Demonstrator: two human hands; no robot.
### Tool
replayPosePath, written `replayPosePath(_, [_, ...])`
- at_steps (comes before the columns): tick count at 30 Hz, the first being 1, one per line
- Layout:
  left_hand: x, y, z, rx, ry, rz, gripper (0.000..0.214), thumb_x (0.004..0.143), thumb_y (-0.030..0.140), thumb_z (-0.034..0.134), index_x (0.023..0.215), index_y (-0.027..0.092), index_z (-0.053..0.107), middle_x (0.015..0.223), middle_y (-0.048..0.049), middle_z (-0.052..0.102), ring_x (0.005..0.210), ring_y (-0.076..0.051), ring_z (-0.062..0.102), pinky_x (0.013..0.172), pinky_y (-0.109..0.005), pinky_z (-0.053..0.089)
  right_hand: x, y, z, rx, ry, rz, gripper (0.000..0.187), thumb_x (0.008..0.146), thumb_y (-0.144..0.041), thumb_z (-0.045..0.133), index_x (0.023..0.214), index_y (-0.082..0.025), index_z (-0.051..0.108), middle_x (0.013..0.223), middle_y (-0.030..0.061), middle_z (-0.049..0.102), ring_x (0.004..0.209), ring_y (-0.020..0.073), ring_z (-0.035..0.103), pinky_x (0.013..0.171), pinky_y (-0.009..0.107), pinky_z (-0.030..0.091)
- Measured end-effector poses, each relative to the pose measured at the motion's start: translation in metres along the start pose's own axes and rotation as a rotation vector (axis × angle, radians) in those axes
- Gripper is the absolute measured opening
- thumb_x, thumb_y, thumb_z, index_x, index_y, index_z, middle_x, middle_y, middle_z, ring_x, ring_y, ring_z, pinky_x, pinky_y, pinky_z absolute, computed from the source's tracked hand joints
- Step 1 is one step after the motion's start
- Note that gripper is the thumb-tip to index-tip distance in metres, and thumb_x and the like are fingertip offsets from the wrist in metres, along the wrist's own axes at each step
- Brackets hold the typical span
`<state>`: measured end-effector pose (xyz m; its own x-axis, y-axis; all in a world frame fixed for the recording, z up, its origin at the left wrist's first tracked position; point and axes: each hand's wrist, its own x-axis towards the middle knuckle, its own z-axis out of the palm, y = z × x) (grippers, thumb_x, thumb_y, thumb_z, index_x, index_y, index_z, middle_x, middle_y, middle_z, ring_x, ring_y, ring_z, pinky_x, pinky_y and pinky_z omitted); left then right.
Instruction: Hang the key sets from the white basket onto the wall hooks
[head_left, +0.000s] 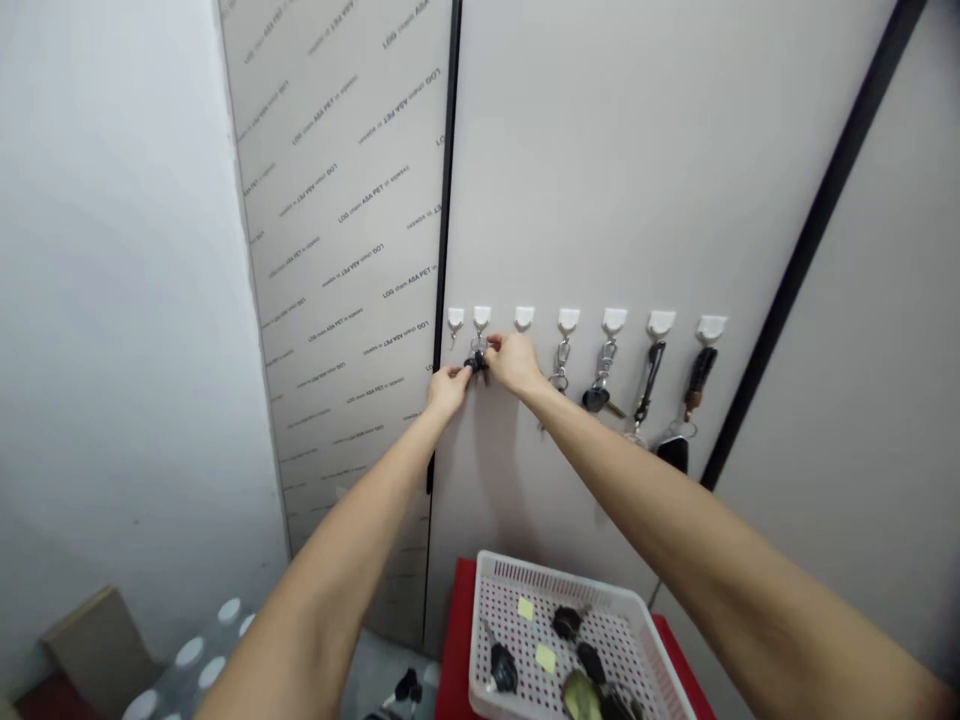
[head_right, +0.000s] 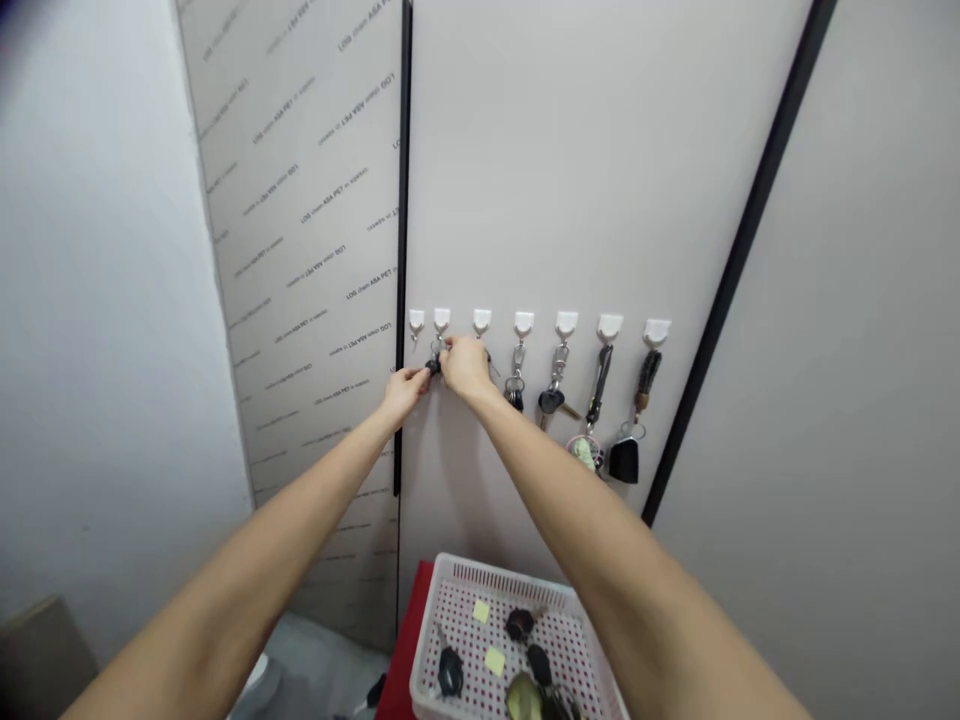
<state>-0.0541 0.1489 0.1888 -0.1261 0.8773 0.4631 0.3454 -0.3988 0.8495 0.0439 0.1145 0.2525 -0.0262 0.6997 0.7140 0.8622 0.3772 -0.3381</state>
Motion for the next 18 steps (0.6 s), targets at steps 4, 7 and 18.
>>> replayPosePath(4, [-0.049,-0.042,0.001,-0.010,-0.075,-0.136,0.031,0.063,0.031,0.042,0.082,0.009,0.052,0.071,-0.0069,0.057,0.060,-0.010,0.051,0.056,-0.022,0.038,-0.066,0.031,0.000,0.050,-0.130,-0.088,0.026,0.064,-0.017,0.042,0.085,-0.013,0.056,0.077,0.0047,0.060,0.064,0.0112,0.053,0.065,0.022,0.038])
replayPosePath(7, [-0.099,-0.069,0.016,-0.031,-0.260,-0.181,0.026,0.063,0.026,0.042,0.079,0.009,0.053,0.066,-0.0047,0.056,0.058,-0.009,0.050,0.056,-0.021,0.038,-0.136,0.073,0.011,0.060,-0.389,0.018,0.022,0.063,-0.019,0.043,0.079,-0.015,0.058,0.071,0.0036,0.061,0.060,0.0110,0.053,0.061,0.022,0.038])
replayPosePath(18, [-0.218,-0.108,0.087,0.048,-0.667,-0.143,0.020,0.063,0.022,0.042,0.076,0.012,0.054,0.074,-0.0032,0.058,0.065,-0.010,0.050,0.061,-0.020,0.039,-0.287,0.156,0.023,-0.083,-0.637,0.288,0.021,0.063,-0.030,0.043,0.070,-0.017,0.057,0.068,0.0034,0.057,0.060,0.0126,0.049,0.055,0.022,0.033])
